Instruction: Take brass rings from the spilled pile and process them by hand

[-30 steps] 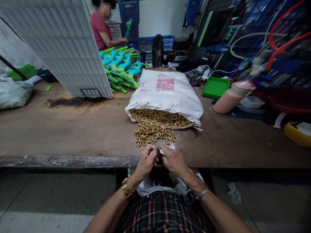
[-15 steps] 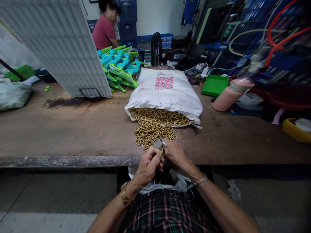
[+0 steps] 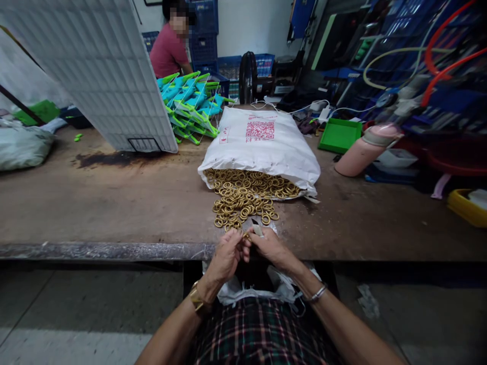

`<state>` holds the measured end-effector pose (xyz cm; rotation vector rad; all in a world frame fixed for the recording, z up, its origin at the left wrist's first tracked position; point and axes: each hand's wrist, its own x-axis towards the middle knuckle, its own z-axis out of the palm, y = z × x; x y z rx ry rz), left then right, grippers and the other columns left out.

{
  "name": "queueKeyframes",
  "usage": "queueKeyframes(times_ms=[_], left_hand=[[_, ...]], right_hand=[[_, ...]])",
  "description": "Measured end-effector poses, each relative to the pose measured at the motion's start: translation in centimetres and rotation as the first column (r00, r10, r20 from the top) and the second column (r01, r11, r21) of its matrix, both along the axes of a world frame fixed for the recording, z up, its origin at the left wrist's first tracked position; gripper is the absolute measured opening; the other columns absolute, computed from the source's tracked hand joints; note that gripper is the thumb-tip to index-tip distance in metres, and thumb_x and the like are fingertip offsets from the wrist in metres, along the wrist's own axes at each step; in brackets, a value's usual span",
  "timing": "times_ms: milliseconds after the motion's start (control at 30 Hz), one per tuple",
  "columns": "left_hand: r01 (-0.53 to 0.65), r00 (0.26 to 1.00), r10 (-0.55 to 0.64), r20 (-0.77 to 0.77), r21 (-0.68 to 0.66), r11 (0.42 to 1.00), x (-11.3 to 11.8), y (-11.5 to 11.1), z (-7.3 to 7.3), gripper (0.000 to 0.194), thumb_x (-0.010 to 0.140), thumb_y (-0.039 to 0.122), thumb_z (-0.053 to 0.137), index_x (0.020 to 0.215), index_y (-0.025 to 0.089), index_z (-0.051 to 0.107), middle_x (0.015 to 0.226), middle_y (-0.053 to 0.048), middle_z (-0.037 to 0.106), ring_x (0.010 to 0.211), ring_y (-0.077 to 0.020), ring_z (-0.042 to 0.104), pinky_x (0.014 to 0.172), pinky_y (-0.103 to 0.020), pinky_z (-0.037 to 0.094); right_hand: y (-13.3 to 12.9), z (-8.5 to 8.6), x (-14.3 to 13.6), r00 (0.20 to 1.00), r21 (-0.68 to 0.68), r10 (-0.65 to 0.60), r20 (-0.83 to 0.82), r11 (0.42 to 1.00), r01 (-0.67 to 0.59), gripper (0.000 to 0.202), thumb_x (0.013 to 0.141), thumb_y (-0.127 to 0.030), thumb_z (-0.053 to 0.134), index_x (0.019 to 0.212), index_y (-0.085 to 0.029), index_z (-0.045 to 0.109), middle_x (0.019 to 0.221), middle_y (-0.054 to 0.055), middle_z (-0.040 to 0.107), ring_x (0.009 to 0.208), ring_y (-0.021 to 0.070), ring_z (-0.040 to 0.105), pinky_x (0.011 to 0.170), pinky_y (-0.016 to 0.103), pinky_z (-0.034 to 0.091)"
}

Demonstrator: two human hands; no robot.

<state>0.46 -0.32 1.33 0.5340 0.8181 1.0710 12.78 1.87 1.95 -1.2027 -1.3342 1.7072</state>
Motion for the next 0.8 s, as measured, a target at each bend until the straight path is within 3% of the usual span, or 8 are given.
queueKeyframes(times_ms=[133,267,567,667,800], left_hand=[[-0.011,1.0,0.012,0.029,-0.061,0.998,-0.41,-0.12,-0.21,0.03,0.068,0.037,0.068,0.073,0.014,0.049,0.061,0.001,0.057,0.046,-0.0066,0.048,0.04,-0.018,0.039],[-0.018,1.0,0.019,0.013,-0.079,0.997,-0.62,-0.24,-0.06,0.032,0.064,0.034,0.072,0.071,0.015,0.048,0.063,0.001,0.057,0.048,-0.0063,0.049,0.04,-0.016,0.038],[0.045,0.997,-0.048,-0.058,-0.047,0.998,-0.21,-0.45,0.18,0.03,0.068,0.037,0.068,0.078,0.016,0.05,0.06,0.005,0.049,0.045,-0.0047,0.043,0.038,-0.015,0.037],[-0.027,0.975,0.032,-0.219,0.025,0.999,-0.02,-0.53,0.19,0.029,0.069,0.04,0.066,0.076,0.016,0.05,0.057,0.006,0.047,0.043,-0.0051,0.042,0.038,-0.016,0.036],[-0.079,0.843,0.171,-0.51,0.197,0.977,0.0,-0.57,-0.18,0.022,0.076,0.039,0.057,0.076,0.017,0.052,0.058,0.005,0.048,0.045,-0.0067,0.043,0.041,-0.018,0.037]], right_hand=[[0.32,-0.87,0.39,0.98,0.144,-0.093,0.179,0.987,0.067,0.018,0.074,-0.033,0.047,0.063,-0.018,0.051,0.057,-0.004,0.053,0.054,0.0097,0.047,0.056,0.022,0.038],[0.55,-0.69,0.91,0.924,0.258,-0.203,0.323,0.959,0.12,0.018,0.075,-0.031,0.044,0.062,-0.019,0.049,0.057,-0.005,0.049,0.057,0.0106,0.044,0.057,0.023,0.034],[0.57,-0.98,0.22,0.892,0.476,-0.281,0.355,0.875,0.086,0.021,0.081,-0.035,0.041,0.068,-0.02,0.047,0.06,-0.005,0.045,0.056,0.01,0.041,0.055,0.022,0.032],[0.6,-0.8,0.14,0.883,0.456,-0.281,0.377,0.886,0.087,0.021,0.081,-0.035,0.041,0.068,-0.02,0.047,0.06,-0.005,0.046,0.055,0.0097,0.04,0.054,0.022,0.032],[0.25,-0.22,0.18,0.886,0.356,-0.227,0.405,0.931,0.076,0.029,0.081,-0.04,0.04,0.061,-0.02,0.044,0.054,-0.005,0.045,0.051,0.0095,0.039,0.051,0.022,0.03]])
